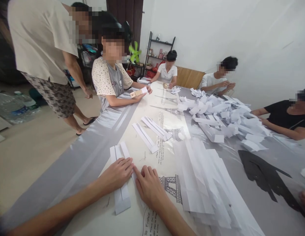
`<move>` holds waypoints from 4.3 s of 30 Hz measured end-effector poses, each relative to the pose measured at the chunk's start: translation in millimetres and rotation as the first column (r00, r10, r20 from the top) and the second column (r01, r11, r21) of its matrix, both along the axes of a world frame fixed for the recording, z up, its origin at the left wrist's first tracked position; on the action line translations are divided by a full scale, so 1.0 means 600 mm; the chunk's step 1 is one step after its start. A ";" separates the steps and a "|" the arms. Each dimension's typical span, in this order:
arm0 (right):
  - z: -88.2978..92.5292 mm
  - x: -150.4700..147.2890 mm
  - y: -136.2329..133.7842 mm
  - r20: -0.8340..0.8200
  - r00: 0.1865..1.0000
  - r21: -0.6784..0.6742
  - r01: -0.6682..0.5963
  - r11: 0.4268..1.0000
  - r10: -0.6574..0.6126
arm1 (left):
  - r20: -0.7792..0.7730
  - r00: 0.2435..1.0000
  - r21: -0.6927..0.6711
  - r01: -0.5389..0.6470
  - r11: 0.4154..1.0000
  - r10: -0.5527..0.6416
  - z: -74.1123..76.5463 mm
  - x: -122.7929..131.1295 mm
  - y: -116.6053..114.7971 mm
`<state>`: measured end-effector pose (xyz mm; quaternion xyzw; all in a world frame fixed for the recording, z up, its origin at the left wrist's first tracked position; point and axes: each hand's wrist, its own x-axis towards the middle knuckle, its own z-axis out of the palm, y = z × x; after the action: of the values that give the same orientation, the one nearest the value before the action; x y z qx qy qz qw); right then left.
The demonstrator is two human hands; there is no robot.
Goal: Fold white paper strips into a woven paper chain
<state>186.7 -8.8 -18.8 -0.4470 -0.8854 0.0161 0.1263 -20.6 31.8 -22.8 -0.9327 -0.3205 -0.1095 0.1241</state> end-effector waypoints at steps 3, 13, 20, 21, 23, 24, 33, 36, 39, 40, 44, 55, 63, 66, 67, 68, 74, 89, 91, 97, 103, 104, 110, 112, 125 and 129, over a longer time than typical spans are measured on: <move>0.001 0.001 0.002 0.002 1.000 -0.016 -0.005 1.000 0.005 | 0.192 0.981 -0.106 -0.010 0.994 0.031 0.002 -0.007 0.018; 0.005 0.006 0.007 -0.028 0.999 -0.051 -0.025 0.998 0.024 | 0.297 0.951 -0.187 -0.035 0.982 0.091 0.000 -0.048 0.068; 0.007 0.005 0.007 -0.046 0.999 -0.065 -0.012 0.998 0.009 | 0.292 0.934 -0.174 -0.157 0.972 0.203 -0.016 -0.063 0.081; 0.008 0.005 0.006 -0.050 0.999 -0.066 -0.010 0.998 0.007 | 0.287 0.932 -0.174 -0.175 0.969 0.221 -0.017 -0.064 0.081; 0.009 0.005 0.006 -0.061 0.998 -0.069 -0.008 0.998 0.003 | 0.279 0.929 -0.173 -0.200 0.964 0.243 -0.018 -0.066 0.083; 0.009 0.005 0.005 -0.069 0.998 -0.070 -0.004 0.998 -0.001 | 0.276 0.928 -0.170 -0.208 0.963 0.249 -0.018 -0.067 0.084; -0.008 0.003 -0.008 -0.211 0.964 -0.115 0.138 0.984 -0.160 | 0.187 0.945 -0.136 -0.245 0.960 0.268 -0.010 -0.047 0.069; -0.006 0.008 -0.009 -0.257 0.945 -0.161 0.163 0.973 -0.201 | 0.156 0.948 -0.124 -0.259 0.958 0.277 -0.008 -0.035 0.058; 0.000 0.010 -0.010 -0.288 0.929 -0.218 0.172 0.961 -0.232 | 0.138 0.949 -0.120 -0.269 0.956 0.284 -0.006 -0.030 0.051; 0.002 0.010 -0.011 -0.295 0.924 -0.238 0.176 0.955 -0.244 | 0.135 0.949 -0.121 -0.269 0.955 0.284 -0.005 -0.029 0.049; 0.008 0.008 -0.017 -0.316 0.898 -0.314 0.205 0.927 -0.305 | 0.139 0.950 -0.128 -0.262 0.956 0.279 -0.003 -0.028 0.046; 0.034 0.051 -0.012 -0.412 0.829 -0.544 0.108 0.832 -0.377 | 0.306 0.938 -0.105 0.200 0.974 -0.160 -0.012 -0.027 0.055; 0.084 0.081 -0.011 -0.510 0.777 -0.653 -0.071 0.754 -0.369 | 0.315 0.930 -0.116 0.236 0.965 -0.189 0.025 -0.043 0.058; 0.093 0.098 -0.006 -0.504 0.749 -0.679 -0.036 0.734 -0.430 | 0.394 0.908 -0.150 0.217 0.965 -0.143 0.025 -0.055 0.069; 0.094 0.104 -0.005 -0.508 0.725 -0.686 -0.014 0.728 -0.465 | 0.425 0.896 -0.173 0.221 0.960 -0.130 0.025 -0.061 0.074; 0.095 0.110 -0.003 -0.515 0.697 -0.687 0.013 0.727 -0.499 | 0.461 0.881 -0.215 0.226 0.950 -0.105 0.025 -0.067 0.078; 0.091 0.129 0.008 -0.524 0.606 -0.608 0.226 0.761 -0.599 | 0.639 0.750 -0.438 0.170 0.883 0.173 0.042 -0.109 0.101; 0.064 0.103 0.005 -0.568 0.684 -0.709 -0.124 0.694 -0.458 | 0.565 0.448 -0.810 0.464 0.360 0.693 0.049 -0.129 0.110; 0.065 0.101 0.005 -0.574 0.710 -0.692 -0.156 0.705 -0.407 | 0.559 0.447 -0.814 0.458 0.358 0.698 0.047 -0.128 0.109; 0.069 0.088 -0.001 -0.522 0.809 -0.654 -0.174 0.736 -0.272 | 0.583 0.379 -0.801 0.418 0.430 0.719 0.050 -0.121 0.110; 0.049 0.072 -0.006 -0.463 0.838 -0.611 -0.067 0.788 -0.287 | 0.625 0.248 -0.778 0.279 0.563 0.740 0.039 -0.115 0.117; 0.045 0.070 -0.006 -0.464 0.836 -0.611 -0.063 0.789 -0.292 | 0.635 0.220 -0.771 0.239 0.590 0.741 0.036 -0.114 0.118; 0.033 0.071 -0.004 -0.515 0.787 -0.616 -0.065 0.785 -0.339 | 0.700 0.139 -0.714 0.137 0.686 0.701 0.033 -0.110 0.111; 0.033 0.072 -0.002 -0.536 0.761 -0.635 -0.079 0.768 -0.365 | 0.717 0.174 -0.697 0.181 0.694 0.675 0.041 -0.108 0.108; 0.040 0.059 -0.003 -0.510 0.789 -0.636 -0.078 0.768 -0.342 | 0.711 0.350 -0.675 0.096 0.731 0.611 0.036 -0.096 0.103; 0.029 0.047 -0.008 -0.496 0.799 -0.624 -0.055 0.780 -0.341 | 0.663 0.436 -0.661 -0.041 0.749 0.609 0.035 -0.095 0.099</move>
<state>214.7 -13.6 -1.2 -0.5054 -0.7100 0.4266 0.2420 -77.9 91.3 -2.0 -0.6597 -0.5381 -0.4262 -0.3060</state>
